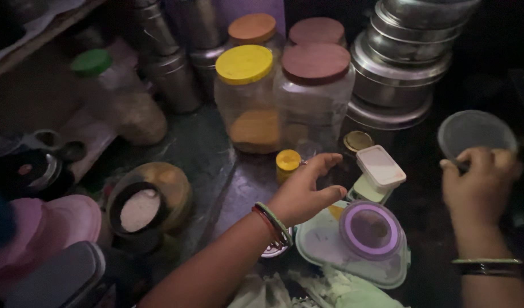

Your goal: The person opens and closes small jars and plastic containers, twisting lids on and off, and places the closed containers onto the kitchen shelf. They handle a yellow-lidded jar, a small yellow container, a white round container, a small rectangular box, and a glass jar, arranging them on the shelf.

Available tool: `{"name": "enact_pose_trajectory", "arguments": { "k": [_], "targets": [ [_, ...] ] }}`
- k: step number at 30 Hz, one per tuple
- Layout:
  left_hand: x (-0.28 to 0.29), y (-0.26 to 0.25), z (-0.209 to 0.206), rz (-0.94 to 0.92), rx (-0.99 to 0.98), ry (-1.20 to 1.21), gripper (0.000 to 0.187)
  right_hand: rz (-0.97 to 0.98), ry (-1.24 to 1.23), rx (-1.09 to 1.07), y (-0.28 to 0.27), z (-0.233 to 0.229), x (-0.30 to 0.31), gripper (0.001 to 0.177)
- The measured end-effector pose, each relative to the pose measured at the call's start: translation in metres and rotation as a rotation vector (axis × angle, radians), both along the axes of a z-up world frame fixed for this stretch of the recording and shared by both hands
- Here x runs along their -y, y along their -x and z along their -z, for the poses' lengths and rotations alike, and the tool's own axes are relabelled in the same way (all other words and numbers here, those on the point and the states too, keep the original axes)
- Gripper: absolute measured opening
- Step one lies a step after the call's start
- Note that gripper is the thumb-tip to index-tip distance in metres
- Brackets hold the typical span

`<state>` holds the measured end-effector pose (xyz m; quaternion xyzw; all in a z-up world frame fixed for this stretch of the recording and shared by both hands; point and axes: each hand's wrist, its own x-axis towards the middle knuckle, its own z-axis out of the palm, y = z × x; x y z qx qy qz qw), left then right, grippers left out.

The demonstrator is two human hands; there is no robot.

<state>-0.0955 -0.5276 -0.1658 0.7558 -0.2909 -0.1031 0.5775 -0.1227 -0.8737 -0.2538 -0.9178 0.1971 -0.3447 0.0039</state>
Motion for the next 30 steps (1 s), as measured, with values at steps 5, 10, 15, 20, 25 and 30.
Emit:
{"name": "enact_pose_trajectory", "arguments": {
  "k": [5,10,15,20,25,30],
  "targets": [
    [-0.004,0.002,-0.001,-0.007,0.009,0.034,0.068,-0.095,-0.309,0.096,0.012,-0.035,-0.006,0.026],
    [-0.008,0.009,-0.009,-0.001,0.003,0.048,0.068,-0.254,-0.177,0.261,0.018,-0.06,-0.02,0.028],
    [-0.015,0.019,-0.026,-0.048,-0.009,0.011,0.069,-0.467,-0.036,0.337,0.034,-0.096,-0.042,0.032],
    [-0.026,0.029,-0.045,-0.077,0.09,0.063,0.082,-0.732,-0.311,0.29,0.052,-0.136,-0.086,0.03],
    [-0.04,0.039,-0.063,-0.058,0.204,0.143,0.116,-1.101,-0.534,0.23,0.05,-0.157,-0.126,0.032],
    [-0.065,0.054,-0.078,-0.053,0.252,0.168,0.129,-1.334,-0.927,0.131,0.049,-0.15,-0.162,0.034]
  ]
}}
